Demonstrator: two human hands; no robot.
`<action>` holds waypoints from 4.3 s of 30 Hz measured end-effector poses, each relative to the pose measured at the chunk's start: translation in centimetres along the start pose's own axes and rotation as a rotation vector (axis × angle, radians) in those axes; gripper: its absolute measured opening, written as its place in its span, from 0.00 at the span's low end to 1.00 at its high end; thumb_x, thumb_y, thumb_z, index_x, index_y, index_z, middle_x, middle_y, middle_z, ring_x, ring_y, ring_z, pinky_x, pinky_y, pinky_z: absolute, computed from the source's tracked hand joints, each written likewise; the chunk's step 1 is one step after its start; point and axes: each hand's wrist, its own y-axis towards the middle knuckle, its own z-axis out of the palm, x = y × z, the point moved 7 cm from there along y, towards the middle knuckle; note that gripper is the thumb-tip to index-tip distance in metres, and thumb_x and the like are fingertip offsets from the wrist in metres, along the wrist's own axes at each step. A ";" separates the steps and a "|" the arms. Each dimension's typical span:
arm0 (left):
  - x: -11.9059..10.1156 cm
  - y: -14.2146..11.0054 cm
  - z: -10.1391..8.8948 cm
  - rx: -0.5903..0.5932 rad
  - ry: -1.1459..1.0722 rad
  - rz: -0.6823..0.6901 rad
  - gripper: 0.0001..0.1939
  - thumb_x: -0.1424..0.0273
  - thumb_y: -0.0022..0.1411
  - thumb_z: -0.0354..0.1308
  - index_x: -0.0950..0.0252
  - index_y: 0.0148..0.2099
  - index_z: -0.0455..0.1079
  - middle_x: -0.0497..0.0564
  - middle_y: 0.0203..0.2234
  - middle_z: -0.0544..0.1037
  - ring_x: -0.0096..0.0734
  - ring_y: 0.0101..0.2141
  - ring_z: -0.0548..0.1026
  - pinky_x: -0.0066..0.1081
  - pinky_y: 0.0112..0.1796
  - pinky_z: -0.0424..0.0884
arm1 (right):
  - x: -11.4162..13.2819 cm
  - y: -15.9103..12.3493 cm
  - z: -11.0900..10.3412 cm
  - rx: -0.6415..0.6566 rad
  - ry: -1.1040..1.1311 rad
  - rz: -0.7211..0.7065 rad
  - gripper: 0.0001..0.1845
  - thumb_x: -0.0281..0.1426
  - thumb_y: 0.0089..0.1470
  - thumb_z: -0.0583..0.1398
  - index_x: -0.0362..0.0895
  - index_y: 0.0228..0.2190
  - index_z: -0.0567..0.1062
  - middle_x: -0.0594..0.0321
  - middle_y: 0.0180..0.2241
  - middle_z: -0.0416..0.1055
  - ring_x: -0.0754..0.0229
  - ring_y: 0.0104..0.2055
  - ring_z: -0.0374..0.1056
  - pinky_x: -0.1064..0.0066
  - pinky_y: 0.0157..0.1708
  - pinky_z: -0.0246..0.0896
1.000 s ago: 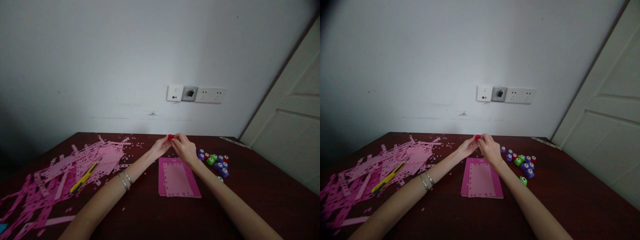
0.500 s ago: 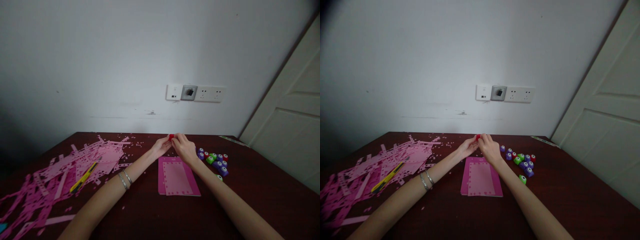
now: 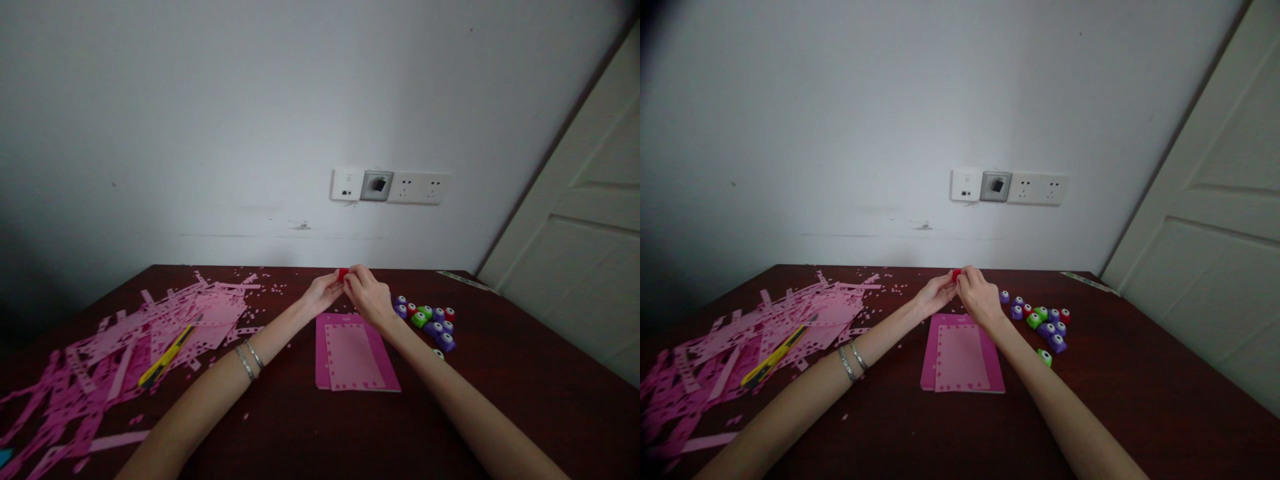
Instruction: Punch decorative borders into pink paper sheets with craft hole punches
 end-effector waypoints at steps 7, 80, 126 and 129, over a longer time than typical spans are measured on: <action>-0.3 0.4 -1.6 -0.051 -0.026 0.032 0.08 0.79 0.61 0.51 0.75 0.33 0.70 0.58 0.29 0.77 0.31 0.33 0.76 0.29 0.40 0.71 | -0.8 0.1 -0.3 -0.037 0.022 0.068 0.14 0.31 0.60 0.48 0.42 0.36 0.71 0.54 0.41 0.67 0.60 0.38 0.65 0.77 0.17 0.46; -6.5 8.8 -9.2 -0.381 1.542 0.277 0.26 0.77 0.40 0.64 0.69 0.44 0.62 0.50 0.28 0.73 0.38 0.35 0.72 0.30 0.36 0.63 | -5.7 5.7 18.6 0.419 0.645 0.336 0.26 0.21 0.45 0.59 0.37 0.48 0.63 0.52 0.41 0.71 0.62 0.36 0.69 0.71 0.37 0.62; -5.8 4.5 -5.2 0.145 1.208 0.050 0.14 0.66 0.45 0.64 0.68 0.35 0.75 0.50 0.26 0.76 0.29 0.27 0.71 0.29 0.32 0.64 | -12.1 -1.2 10.6 0.595 1.416 0.704 0.25 0.28 0.48 0.61 0.42 0.49 0.66 0.53 0.44 0.72 0.58 0.43 0.70 0.68 0.40 0.68; -8.5 4.7 -7.7 0.006 1.605 0.147 0.12 0.67 0.43 0.63 0.68 0.31 0.75 0.47 0.23 0.76 0.31 0.28 0.71 0.28 0.32 0.64 | -14.0 -0.7 13.1 0.570 1.016 0.686 0.28 0.24 0.45 0.62 0.38 0.50 0.65 0.53 0.38 0.74 0.58 0.36 0.71 0.68 0.34 0.69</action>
